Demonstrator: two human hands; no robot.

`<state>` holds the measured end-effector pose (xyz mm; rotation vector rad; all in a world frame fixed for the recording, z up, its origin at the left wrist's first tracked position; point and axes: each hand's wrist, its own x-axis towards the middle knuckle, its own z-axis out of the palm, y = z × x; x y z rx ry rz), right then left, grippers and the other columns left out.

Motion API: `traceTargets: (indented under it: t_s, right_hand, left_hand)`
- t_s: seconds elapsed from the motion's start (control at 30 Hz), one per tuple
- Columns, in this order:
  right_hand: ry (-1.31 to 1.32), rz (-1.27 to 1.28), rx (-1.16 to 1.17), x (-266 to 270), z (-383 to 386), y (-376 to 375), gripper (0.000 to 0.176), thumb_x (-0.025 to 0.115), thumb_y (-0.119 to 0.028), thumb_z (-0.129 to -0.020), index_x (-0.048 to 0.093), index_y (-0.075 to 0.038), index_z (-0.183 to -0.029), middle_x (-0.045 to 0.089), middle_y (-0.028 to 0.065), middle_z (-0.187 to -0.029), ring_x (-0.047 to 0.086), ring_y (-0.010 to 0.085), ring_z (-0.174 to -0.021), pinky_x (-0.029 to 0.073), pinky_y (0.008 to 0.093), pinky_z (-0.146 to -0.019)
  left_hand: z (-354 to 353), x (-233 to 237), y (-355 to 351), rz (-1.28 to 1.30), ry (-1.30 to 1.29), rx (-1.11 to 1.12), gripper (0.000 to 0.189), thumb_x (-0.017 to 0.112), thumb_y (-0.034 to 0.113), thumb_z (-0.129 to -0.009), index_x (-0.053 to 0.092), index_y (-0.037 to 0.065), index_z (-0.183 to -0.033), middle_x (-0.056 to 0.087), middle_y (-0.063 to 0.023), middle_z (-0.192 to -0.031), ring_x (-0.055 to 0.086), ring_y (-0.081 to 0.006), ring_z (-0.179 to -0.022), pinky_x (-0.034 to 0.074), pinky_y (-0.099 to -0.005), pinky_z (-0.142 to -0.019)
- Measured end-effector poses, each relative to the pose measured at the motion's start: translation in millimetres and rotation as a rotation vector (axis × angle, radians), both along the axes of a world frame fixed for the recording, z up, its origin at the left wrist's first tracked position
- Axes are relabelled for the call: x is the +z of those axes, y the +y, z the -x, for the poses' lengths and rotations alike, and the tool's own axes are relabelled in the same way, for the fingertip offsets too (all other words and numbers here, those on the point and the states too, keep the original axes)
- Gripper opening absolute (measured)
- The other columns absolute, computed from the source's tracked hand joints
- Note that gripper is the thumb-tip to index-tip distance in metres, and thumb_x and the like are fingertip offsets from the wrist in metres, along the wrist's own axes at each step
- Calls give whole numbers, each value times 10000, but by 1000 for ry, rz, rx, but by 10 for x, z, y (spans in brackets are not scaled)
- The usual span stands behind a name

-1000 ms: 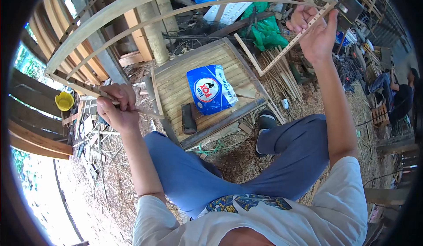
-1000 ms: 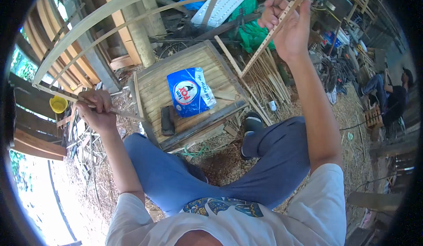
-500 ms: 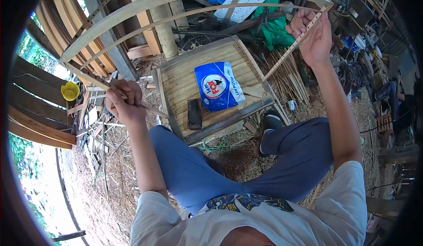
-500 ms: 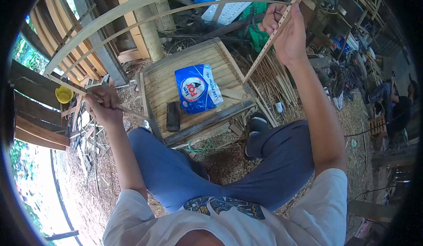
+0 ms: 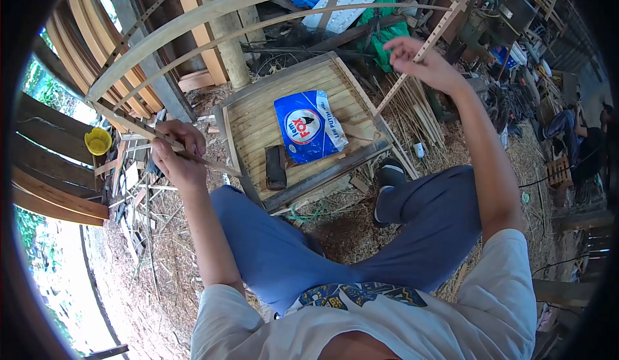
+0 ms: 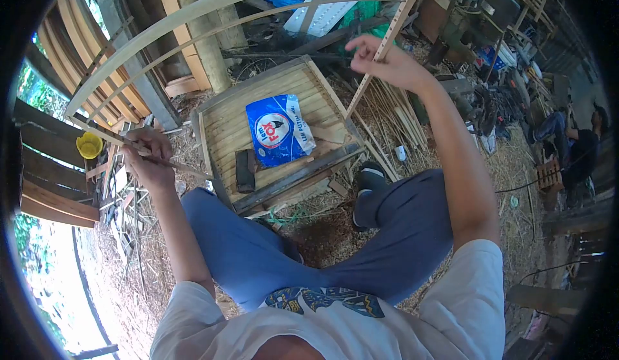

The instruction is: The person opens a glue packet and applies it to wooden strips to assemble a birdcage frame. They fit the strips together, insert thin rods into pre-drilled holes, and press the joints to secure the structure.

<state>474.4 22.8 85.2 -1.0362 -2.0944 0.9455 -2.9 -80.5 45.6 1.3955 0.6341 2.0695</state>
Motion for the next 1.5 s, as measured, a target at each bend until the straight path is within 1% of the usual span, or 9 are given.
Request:
traceTargets:
  t_s: [0.27, 0.6, 0.67, 0.8, 0.97, 1.07, 1.2, 1.3, 1.5]
  right_hand:
    - [-733, 373, 3, -127, -166, -14, 863, 816, -464, -841, 438, -84, -1518, 607, 189, -1357, 644, 262, -1170, 520, 382, -992]
    - [-645, 371, 17, -91, -227, -11, 1041, 914, -398, -731, 371, -99, -1568, 570, 212, -1432, 632, 335, -1201, 516, 413, -1016]
    - [-700, 375, -37, -14, -273, -45, 1054, 920, -400, -723, 366, -104, -1571, 563, 217, -1439, 627, 339, -1209, 513, 415, -1021]
    - [-735, 376, -138, -36, -565, -2, 967, 841, -468, -810, 370, -82, -1560, 599, 197, -1390, 607, 318, -1237, 515, 405, -1001]
    - [-682, 285, -112, -419, -999, 46, 803, 700, -546, -912, 461, -46, -1493, 675, 172, -1273, 642, 297, -1154, 498, 395, -976]
    - [-577, 305, -98, -1134, -1453, 105, 770, 696, -549, -914, 489, -60, -1472, 676, 174, -1263, 646, 302, -1149, 502, 412, -971]
    - [-408, 264, -580, -2483, -1815, -43, 671, 707, -409, -923, 514, -9, -1426, 705, 173, -1165, 679, 281, -1038, 534, 405, -888]
    - [-683, 385, -643, -3202, -1831, -164, 666, 696, -345, -882, 517, 10, -1417, 607, 248, -1339, 599, 424, -1210, 484, 503, -1007]
    - [-1093, 130, -822, -4259, -1690, -508, 441, 643, -181, -862, 646, 7, -1261, 451, 196, -1479, 453, 399, -1360, 347, 561, -1128]
  left_hand:
    - [46, -55, -22, 30, 180, 20, 621, 456, 605, -1029, 509, -13, -1053, 472, -63, -771, 473, -156, -662, 455, -302, -563]
    - [65, -91, -69, 46, 195, 110, 776, 497, 751, -931, 511, 4, -1140, 572, -91, -844, 594, -195, -775, 512, -322, -665]
    - [114, -36, -78, 41, 229, 190, 786, 486, 746, -937, 480, 27, -1254, 594, -144, -1120, 632, -247, -991, 560, -407, -839]
    - [-203, 226, -472, -54, 343, 1157, 633, 527, 553, -997, 386, 48, -1352, 487, -213, -1364, 514, -366, -1263, 493, -544, -1033]
    - [-774, 205, -754, -435, 486, 934, 509, 523, 427, -1001, 384, 47, -1311, 490, -212, -1340, 480, -348, -1271, 409, -495, -1030]
    - [-888, -35, -724, -203, 873, 470, 417, 561, 365, -984, 486, 44, -1239, 525, -216, -1285, 506, -353, -1194, 412, -491, -987]
    - [-1505, 61, -488, 56, 1166, -49, 187, 705, 147, -839, 661, 45, -989, 591, -193, -1202, 557, -362, -1100, 419, -480, -963]
    - [-1781, -22, -231, 13, 1395, -204, 191, 755, 104, -762, 689, 75, -939, 619, -126, -1204, 569, -353, -1114, 425, -460, -969]
    - [-2088, -273, 44, 26, 1458, -383, 180, 742, 95, -788, 685, 58, -954, 616, -146, -1224, 571, -354, -1154, 428, -449, -983]
